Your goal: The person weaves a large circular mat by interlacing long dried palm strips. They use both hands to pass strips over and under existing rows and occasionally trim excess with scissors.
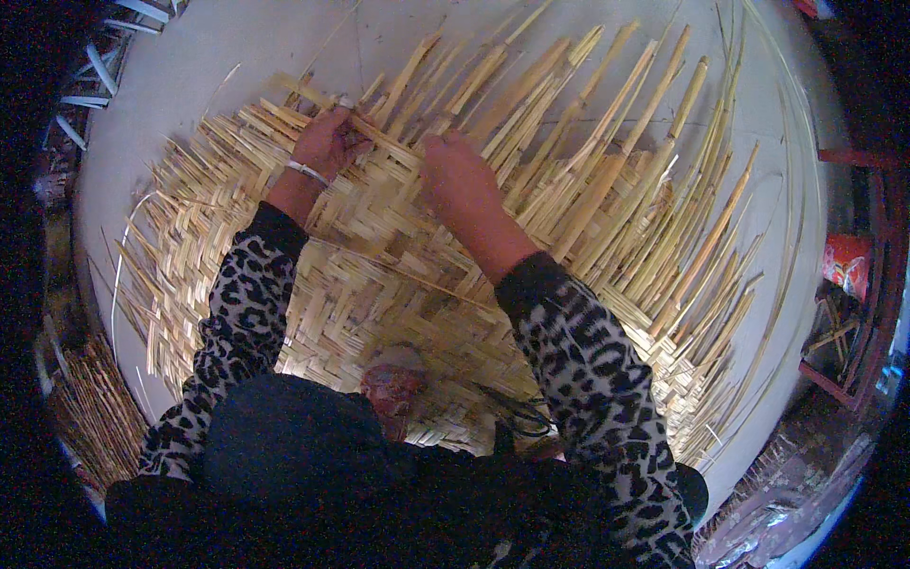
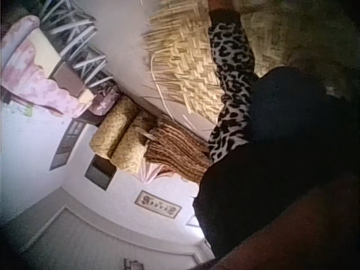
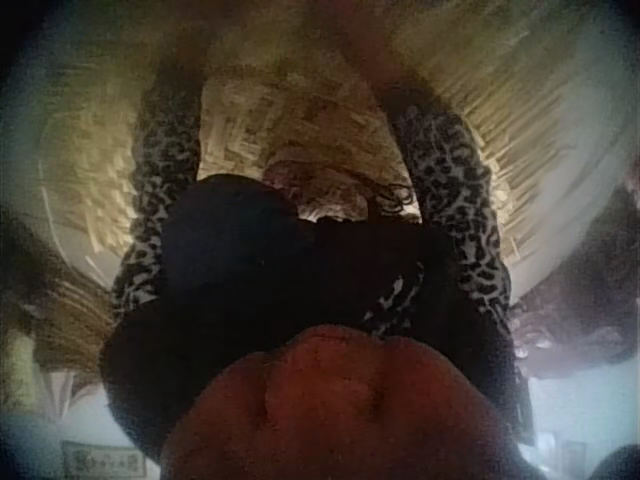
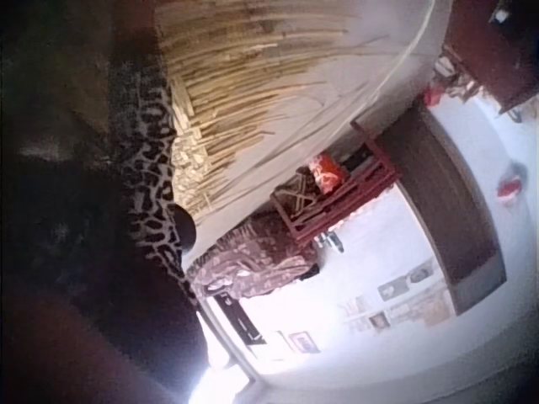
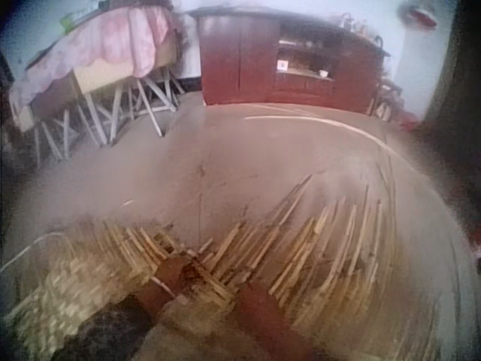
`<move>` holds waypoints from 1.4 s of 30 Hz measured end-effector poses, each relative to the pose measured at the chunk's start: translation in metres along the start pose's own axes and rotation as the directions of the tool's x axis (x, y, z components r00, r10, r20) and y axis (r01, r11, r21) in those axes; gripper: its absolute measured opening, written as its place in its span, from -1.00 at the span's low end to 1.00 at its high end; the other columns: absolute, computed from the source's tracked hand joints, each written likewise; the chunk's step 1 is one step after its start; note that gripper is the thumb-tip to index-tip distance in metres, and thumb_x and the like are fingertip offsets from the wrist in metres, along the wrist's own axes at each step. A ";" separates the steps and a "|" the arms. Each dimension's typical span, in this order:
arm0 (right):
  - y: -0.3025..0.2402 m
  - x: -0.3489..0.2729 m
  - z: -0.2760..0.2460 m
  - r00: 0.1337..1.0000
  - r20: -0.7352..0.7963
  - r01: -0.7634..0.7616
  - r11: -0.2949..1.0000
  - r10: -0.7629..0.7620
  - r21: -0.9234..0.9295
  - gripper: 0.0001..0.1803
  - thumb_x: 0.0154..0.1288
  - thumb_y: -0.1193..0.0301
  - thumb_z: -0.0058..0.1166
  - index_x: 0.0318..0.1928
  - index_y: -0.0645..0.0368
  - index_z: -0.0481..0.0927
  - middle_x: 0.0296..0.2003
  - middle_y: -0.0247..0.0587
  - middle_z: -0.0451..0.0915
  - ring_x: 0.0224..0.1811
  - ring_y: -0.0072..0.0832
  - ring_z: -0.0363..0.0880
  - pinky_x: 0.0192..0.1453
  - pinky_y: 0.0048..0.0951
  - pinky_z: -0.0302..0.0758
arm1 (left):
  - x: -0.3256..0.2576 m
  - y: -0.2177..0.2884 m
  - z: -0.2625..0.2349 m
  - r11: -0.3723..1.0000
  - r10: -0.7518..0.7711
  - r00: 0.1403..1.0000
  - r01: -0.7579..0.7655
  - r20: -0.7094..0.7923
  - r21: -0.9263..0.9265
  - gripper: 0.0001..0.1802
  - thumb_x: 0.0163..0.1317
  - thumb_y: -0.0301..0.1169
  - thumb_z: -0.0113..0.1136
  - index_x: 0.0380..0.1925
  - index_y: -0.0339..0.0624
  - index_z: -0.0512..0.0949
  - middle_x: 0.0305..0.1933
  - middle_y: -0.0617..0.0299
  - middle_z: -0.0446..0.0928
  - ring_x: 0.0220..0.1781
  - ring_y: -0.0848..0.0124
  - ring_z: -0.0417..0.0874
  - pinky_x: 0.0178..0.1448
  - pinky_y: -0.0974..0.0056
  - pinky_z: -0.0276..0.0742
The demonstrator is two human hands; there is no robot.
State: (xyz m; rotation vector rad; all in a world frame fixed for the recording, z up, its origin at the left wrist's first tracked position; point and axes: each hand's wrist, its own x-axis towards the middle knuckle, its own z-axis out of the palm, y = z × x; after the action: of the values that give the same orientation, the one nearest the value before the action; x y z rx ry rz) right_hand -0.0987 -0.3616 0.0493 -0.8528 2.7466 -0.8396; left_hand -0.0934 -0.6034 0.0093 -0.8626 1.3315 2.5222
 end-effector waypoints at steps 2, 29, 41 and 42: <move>-0.005 0.019 0.012 1.000 0.014 0.005 1.000 -0.006 0.017 -0.76 0.21 0.36 0.04 -0.13 0.16 0.54 -0.18 0.02 0.54 -0.21 0.07 0.56 -0.16 0.01 0.52 | -0.001 0.004 0.003 1.000 0.032 0.996 -0.032 0.086 -0.001 -0.74 0.38 -0.27 0.06 -0.10 -0.21 0.52 -0.14 0.11 0.63 -0.14 0.27 0.67 -0.02 0.16 0.66; 0.024 0.048 0.032 0.762 0.313 -0.611 0.470 0.567 0.637 -0.65 0.08 0.28 0.11 -0.29 0.38 0.60 -0.42 0.15 0.64 -0.29 -0.06 0.69 -0.18 -0.16 0.57 | 0.116 -0.019 -0.006 -0.320 -0.303 0.763 -0.646 0.571 0.693 -0.58 0.07 -0.31 0.18 0.00 0.31 0.59 -0.09 0.11 0.54 -0.02 0.12 0.59 -0.08 0.15 0.58; 0.012 0.033 0.038 0.945 0.124 -0.322 0.927 0.303 0.191 -0.67 0.08 0.21 0.05 -0.21 0.14 0.61 -0.29 0.04 0.63 -0.20 0.02 0.61 -0.11 -0.03 0.52 | 0.051 -0.009 0.008 0.718 -0.142 0.959 -0.070 0.244 0.693 -0.57 0.23 -0.37 0.22 0.12 -0.13 0.52 -0.08 0.22 0.59 -0.10 0.41 0.62 -0.01 0.37 0.57; 0.012 0.032 0.037 0.945 0.119 -0.325 0.925 0.306 0.197 -0.68 0.09 0.22 0.05 -0.21 0.13 0.62 -0.29 0.03 0.64 -0.20 0.02 0.61 -0.11 -0.04 0.52 | 0.046 -0.009 0.010 0.781 -0.090 0.962 -0.092 0.257 0.618 -0.58 0.22 -0.39 0.21 0.11 -0.18 0.52 -0.10 0.22 0.60 -0.09 0.43 0.62 0.00 0.39 0.57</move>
State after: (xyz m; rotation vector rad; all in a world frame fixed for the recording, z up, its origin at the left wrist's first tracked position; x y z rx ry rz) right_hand -0.1201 -0.3892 0.0125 -0.3811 2.5596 -0.9809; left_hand -0.1320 -0.5952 -0.0188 -0.3473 1.8811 1.8684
